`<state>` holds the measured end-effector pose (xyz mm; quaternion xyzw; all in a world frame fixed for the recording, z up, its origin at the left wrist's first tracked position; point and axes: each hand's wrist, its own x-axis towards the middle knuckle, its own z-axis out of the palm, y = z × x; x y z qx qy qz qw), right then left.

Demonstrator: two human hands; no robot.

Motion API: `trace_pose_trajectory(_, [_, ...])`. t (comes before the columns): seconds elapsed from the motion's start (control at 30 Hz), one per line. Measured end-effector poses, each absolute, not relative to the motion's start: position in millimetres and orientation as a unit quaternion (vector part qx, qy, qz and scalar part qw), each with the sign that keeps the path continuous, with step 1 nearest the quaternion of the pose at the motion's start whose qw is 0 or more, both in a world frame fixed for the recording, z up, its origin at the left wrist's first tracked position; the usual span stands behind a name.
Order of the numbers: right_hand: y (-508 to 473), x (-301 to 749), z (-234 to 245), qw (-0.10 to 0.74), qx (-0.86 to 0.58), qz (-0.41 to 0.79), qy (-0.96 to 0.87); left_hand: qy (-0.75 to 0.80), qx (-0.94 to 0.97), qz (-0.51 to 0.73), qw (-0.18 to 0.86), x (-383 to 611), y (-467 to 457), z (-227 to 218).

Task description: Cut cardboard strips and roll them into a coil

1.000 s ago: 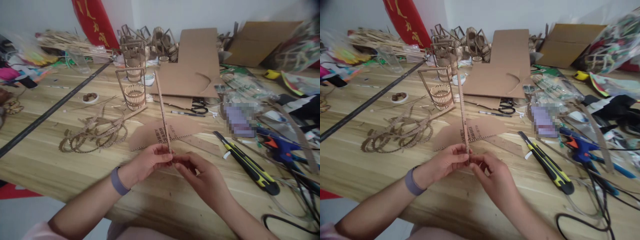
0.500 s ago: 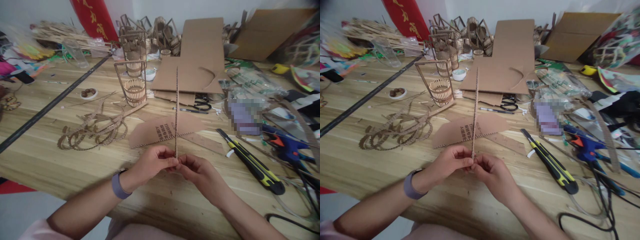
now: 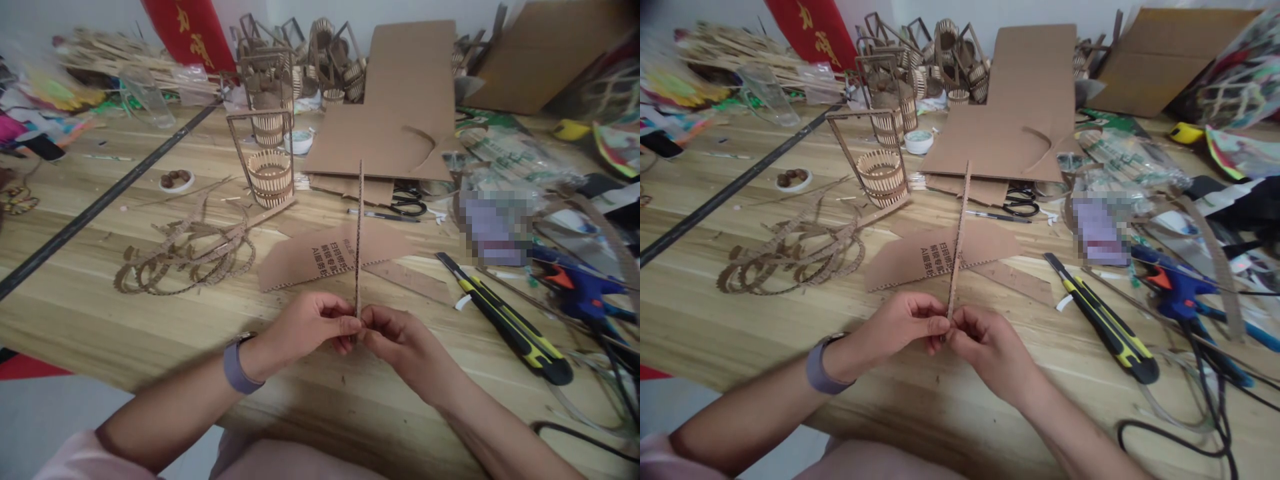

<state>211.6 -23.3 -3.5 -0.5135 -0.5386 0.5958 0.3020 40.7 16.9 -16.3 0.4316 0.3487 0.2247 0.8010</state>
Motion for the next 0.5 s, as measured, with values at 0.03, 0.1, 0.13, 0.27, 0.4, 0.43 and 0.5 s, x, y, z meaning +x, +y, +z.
trace_pose_trajectory(0.03, [-23.3, 211.7, -3.9, 0.304, -0.510, 0.597, -0.539, 0.347, 0.432, 0.224, 0.802, 40.6, 17.3, -16.0])
trace_pose_trajectory(0.1, [-23.8, 211.8, -4.2, 0.312, -0.512, 0.590, -0.541, 0.351, 0.423, 0.234, 0.802, 40.8, 18.1, -15.5])
trace_pose_trajectory(0.13, [-24.3, 211.7, -4.2, 0.319, -0.519, 0.578, -0.542, 0.356, 0.415, 0.242, 0.801, 41.0, 18.5, -15.2])
trace_pose_trajectory(0.27, [-27.9, 210.8, -3.6, 0.332, -0.572, 0.512, -0.549, 0.376, 0.384, 0.272, 0.799, 41.1, 19.2, -15.3])
trace_pose_trajectory(0.4, [-31.5, 209.5, -4.9, 0.319, -0.604, 0.493, -0.540, 0.384, 0.393, 0.283, 0.786, 40.6, 17.9, -16.5])
trace_pose_trajectory(0.43, [-31.9, 209.3, -5.3, 0.318, -0.606, 0.498, -0.534, 0.386, 0.400, 0.287, 0.780, 40.6, 17.3, -16.9])
trace_pose_trajectory(0.5, [-31.9, 208.9, -5.8, 0.317, -0.607, 0.508, -0.522, 0.391, 0.417, 0.294, 0.766, 40.7, 16.3, -17.7])
